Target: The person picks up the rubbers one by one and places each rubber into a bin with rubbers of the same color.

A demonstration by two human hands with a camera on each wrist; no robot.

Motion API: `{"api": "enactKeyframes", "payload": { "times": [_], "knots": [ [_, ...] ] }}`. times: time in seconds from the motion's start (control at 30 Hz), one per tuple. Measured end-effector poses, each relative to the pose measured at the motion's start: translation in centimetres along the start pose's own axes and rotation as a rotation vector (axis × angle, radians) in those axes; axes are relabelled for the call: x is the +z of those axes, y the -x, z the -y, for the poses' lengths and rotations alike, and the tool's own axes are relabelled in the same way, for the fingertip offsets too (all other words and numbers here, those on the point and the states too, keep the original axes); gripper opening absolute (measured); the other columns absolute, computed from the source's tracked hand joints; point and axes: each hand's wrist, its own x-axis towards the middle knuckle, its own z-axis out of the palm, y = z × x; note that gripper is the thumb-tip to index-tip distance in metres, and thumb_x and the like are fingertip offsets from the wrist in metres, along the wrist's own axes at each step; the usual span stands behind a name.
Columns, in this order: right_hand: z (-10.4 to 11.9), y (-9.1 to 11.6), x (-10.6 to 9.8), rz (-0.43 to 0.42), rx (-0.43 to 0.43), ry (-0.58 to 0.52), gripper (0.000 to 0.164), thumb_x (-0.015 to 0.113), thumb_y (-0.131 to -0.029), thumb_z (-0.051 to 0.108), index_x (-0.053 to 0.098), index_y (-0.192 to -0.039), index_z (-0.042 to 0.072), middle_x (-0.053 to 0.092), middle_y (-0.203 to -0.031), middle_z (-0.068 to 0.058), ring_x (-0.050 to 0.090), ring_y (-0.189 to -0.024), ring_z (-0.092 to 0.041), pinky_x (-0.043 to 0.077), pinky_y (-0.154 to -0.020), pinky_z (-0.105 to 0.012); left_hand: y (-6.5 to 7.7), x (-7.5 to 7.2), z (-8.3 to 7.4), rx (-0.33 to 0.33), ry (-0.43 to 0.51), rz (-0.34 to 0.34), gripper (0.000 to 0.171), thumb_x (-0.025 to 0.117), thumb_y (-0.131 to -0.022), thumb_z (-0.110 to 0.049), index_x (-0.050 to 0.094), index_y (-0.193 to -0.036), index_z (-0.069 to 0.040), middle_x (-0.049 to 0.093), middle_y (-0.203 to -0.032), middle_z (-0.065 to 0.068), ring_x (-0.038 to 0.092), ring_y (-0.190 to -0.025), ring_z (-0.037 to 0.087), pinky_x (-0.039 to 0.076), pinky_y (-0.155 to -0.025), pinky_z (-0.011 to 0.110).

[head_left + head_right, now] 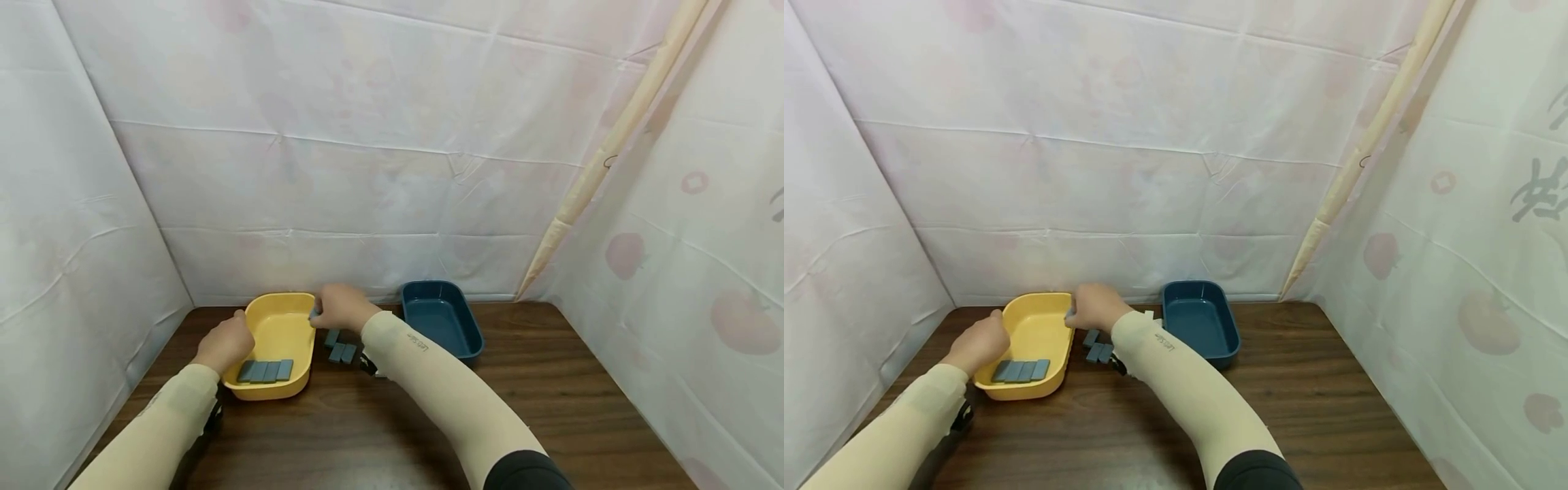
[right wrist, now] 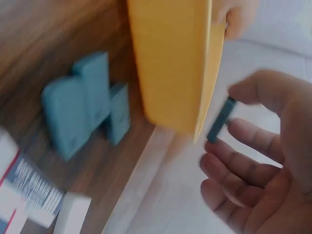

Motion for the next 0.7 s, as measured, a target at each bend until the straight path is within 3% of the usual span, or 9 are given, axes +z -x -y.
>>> {"api": "enactKeyframes", "payload": {
  "times": [0.17, 0.33, 0.53, 0.7],
  "knots": [
    [3.0, -1.7, 1.6, -0.055, -0.068, 0.144, 0.035, 0.079, -0.105, 0.038, 0.058, -0.081, 0.024, 0.047, -0.068, 0.01, 0.039, -0.059, -0.007, 0.035, -0.058, -0.024, -0.2, -0.1, 0.1, -0.006, -0.006, -0.003, 0.067, 0.045, -0.112, -0.011, 0.021, -0.166, 0.021, 0.069, -0.121, 0.035, 0.067, -0.088, 0.037, 0.057, -0.074, 0.049],
    [5.3, -3.1, 4.4, -0.038, -0.136, 0.281, 0.033, 0.08, -0.104, 0.04, 0.061, -0.083, 0.025, 0.051, -0.07, 0.012, 0.043, -0.061, -0.006, 0.038, -0.06, -0.022, -0.3, 0.3, 0.2, 0.001, 0.001, 0.001, 0.067, 0.045, -0.111, -0.011, 0.023, -0.164, 0.022, 0.069, -0.113, 0.029, 0.066, -0.087, 0.036, 0.056, -0.073, 0.047],
    [6.5, -3.9, 7.1, 0.027, -0.141, 0.321, 0.03, 0.079, -0.106, 0.04, 0.064, -0.085, 0.024, 0.054, -0.071, 0.01, 0.047, -0.059, -0.007, 0.041, -0.058, -0.023, 0.1, 0.3, -0.1, 0.01, 0.009, -0.012, 0.063, 0.043, -0.111, -0.01, 0.026, -0.163, 0.022, 0.07, -0.109, 0.026, 0.066, -0.086, 0.034, 0.056, -0.072, 0.046],
    [6.8, -3.8, 7.8, 0.048, -0.098, 0.31, 0.031, 0.078, -0.108, 0.037, 0.063, -0.084, 0.024, 0.055, -0.071, 0.009, 0.052, -0.062, -0.008, 0.044, -0.062, -0.024, 0.3, 0.2, -0.1, 0.016, 0.01, -0.019, 0.062, 0.043, -0.111, -0.01, 0.027, -0.162, 0.022, 0.07, -0.109, 0.026, 0.066, -0.086, 0.035, 0.056, -0.072, 0.047]
  ]
}}
